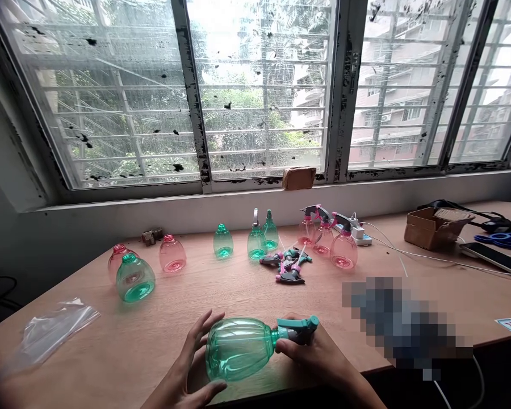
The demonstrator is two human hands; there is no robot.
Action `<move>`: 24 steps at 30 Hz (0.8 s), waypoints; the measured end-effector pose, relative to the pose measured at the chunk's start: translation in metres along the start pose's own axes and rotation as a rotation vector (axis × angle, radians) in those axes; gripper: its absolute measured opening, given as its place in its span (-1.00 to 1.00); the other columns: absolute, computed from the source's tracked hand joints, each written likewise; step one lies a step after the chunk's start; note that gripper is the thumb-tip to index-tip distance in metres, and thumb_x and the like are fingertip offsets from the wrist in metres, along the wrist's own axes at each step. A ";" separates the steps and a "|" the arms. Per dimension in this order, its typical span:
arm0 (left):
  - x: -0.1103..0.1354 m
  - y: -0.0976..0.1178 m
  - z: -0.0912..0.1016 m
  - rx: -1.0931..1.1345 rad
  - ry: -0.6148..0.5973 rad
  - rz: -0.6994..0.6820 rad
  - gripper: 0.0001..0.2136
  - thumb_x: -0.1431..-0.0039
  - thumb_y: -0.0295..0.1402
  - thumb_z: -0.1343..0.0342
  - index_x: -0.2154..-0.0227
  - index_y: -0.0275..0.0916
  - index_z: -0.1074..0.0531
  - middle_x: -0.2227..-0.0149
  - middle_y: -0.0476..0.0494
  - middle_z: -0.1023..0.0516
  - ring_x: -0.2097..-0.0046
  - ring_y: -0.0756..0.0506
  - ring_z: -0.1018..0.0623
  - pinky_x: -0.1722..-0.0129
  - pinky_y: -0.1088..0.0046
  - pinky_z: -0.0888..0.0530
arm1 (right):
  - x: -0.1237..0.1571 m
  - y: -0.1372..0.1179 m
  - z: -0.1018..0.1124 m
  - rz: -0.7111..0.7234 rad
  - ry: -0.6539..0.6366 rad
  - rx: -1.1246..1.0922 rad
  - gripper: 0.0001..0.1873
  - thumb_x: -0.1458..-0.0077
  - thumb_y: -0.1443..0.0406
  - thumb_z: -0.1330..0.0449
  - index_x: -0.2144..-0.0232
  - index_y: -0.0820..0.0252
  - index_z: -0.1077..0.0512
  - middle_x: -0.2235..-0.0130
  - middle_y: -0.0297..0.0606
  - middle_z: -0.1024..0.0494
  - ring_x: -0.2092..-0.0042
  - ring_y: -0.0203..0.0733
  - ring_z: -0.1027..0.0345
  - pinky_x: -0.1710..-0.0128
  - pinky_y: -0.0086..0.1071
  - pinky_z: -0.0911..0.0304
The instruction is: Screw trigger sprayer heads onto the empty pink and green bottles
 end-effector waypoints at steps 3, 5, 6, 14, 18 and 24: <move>0.001 -0.001 0.002 -0.026 -0.029 0.035 -0.12 -0.17 -0.09 -0.29 -0.39 0.09 0.16 -0.45 -0.23 -0.03 -0.36 -0.37 -0.23 -0.33 0.00 -0.22 | 0.000 -0.001 0.000 -0.007 0.011 -0.005 -0.59 0.09 -0.05 -0.39 0.39 0.17 -0.59 0.38 -0.25 -0.60 0.29 -0.03 -0.46 0.25 -0.27 -0.33; 0.001 0.003 0.005 -0.011 -0.080 0.070 -0.19 -0.20 -0.01 -0.22 -0.39 0.05 0.09 -0.45 -0.20 -0.04 -0.39 -0.38 -0.17 -0.36 0.01 -0.16 | 0.000 -0.001 0.000 -0.009 0.013 0.003 -0.58 0.08 -0.06 -0.39 0.40 0.17 -0.59 0.38 -0.24 -0.60 0.29 -0.03 -0.46 0.24 -0.27 -0.34; 0.000 0.005 0.006 0.010 -0.101 0.087 -0.24 -0.24 0.03 -0.16 -0.38 0.03 0.05 -0.45 -0.20 -0.05 -0.40 -0.37 -0.15 -0.38 0.02 -0.13 | 0.000 -0.001 0.000 -0.003 0.012 0.010 -0.58 0.08 -0.06 -0.38 0.41 0.17 -0.59 0.38 -0.24 -0.60 0.29 -0.02 -0.46 0.24 -0.26 -0.34; -0.003 0.016 0.005 0.154 -0.061 0.112 -0.29 -0.15 0.05 -0.25 -0.29 -0.01 -0.14 -0.37 -0.23 -0.25 -0.31 -0.36 -0.33 -0.29 0.08 -0.31 | -0.001 0.003 0.002 0.002 0.008 0.040 -0.59 0.07 -0.05 -0.38 0.34 0.15 -0.58 0.38 -0.27 -0.59 0.34 -0.08 -0.43 0.34 -0.31 -0.30; 0.000 0.012 0.006 0.125 -0.059 0.082 -0.21 -0.13 0.09 -0.25 -0.33 0.03 -0.06 -0.43 -0.22 -0.11 -0.37 -0.36 -0.21 -0.35 0.04 -0.20 | -0.002 0.004 0.002 0.023 -0.010 0.020 -0.58 0.07 -0.05 -0.38 0.35 0.16 -0.57 0.39 -0.26 -0.58 0.32 -0.06 -0.44 0.29 -0.29 -0.31; -0.003 0.013 0.009 0.042 -0.061 0.156 -0.31 -0.26 0.15 -0.01 -0.34 -0.07 -0.11 -0.39 -0.24 -0.20 -0.40 -0.38 -0.16 -0.37 -0.02 -0.13 | 0.000 0.001 0.001 0.011 -0.032 -0.034 -0.64 0.05 -0.01 -0.39 0.37 0.13 -0.54 0.44 -0.34 -0.51 0.39 -0.16 -0.35 0.36 -0.36 -0.26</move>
Point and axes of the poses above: each hand's wrist, its own x-axis away from the middle knuckle, its own z-axis out of the back of the hand, y = z × x, the point moved 2 cm from there along -x, towards the middle knuckle
